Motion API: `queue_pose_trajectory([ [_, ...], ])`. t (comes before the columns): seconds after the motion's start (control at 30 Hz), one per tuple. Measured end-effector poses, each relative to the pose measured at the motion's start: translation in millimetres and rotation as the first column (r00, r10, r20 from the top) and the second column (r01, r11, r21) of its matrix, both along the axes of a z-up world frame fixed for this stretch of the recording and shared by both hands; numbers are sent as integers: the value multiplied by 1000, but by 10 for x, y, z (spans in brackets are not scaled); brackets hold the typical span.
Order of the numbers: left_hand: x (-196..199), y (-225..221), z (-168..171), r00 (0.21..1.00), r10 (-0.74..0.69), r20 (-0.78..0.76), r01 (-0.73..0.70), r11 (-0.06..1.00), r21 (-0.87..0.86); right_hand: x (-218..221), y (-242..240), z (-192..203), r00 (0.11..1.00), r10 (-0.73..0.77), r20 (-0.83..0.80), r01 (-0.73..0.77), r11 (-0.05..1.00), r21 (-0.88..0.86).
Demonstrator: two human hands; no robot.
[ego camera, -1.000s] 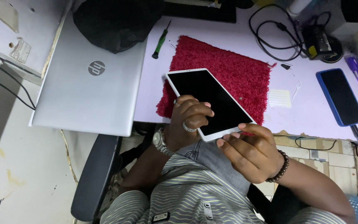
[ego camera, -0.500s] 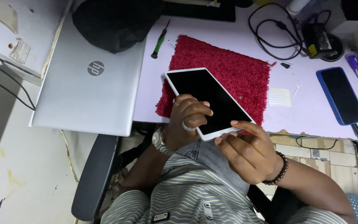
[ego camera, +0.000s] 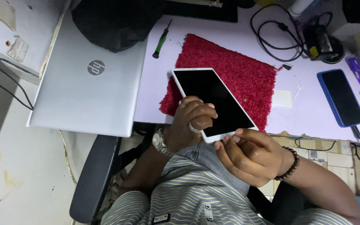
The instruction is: Using a thin metal prying tool to separate the back cover of a tablet from its body at a repair workstation.
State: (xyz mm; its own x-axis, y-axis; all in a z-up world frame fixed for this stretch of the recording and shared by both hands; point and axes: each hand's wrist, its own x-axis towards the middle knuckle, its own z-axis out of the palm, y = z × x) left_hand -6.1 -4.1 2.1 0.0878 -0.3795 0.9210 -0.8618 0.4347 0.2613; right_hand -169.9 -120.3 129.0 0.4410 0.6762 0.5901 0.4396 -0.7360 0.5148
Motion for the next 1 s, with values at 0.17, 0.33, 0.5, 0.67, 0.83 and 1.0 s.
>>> queue_pose_trajectory([
  [0.17, -46, -80, 42, 1000, -23, 15, 23, 1000, 12, -53, -267, -334, 998, 54, -9, -55, 982, -182],
  [0.33, -151, -86, 58, 968, 215, 133, -191, 966, -172, 9, -156, -164, 983, 130, 131, -151, 975, 160],
  [0.5, -195, -167, -42, 839, 472, 270, -413, 877, -247, -179, -369, -752, 999, -4, 52, -20, 888, 459],
  [0.67, -3, -203, 162, 842, 405, 356, -385, 914, -130, -146, -357, -902, 996, -81, 42, 42, 820, 571],
  [0.83, 81, -194, 188, 913, 270, 307, -282, 959, -7, -141, -344, -830, 989, -123, 80, 59, 835, 547],
  [1.0, 119, -143, 358, 921, 205, 330, -236, 970, 56, -181, -179, -848, 994, -106, -5, 79, 709, 701],
])
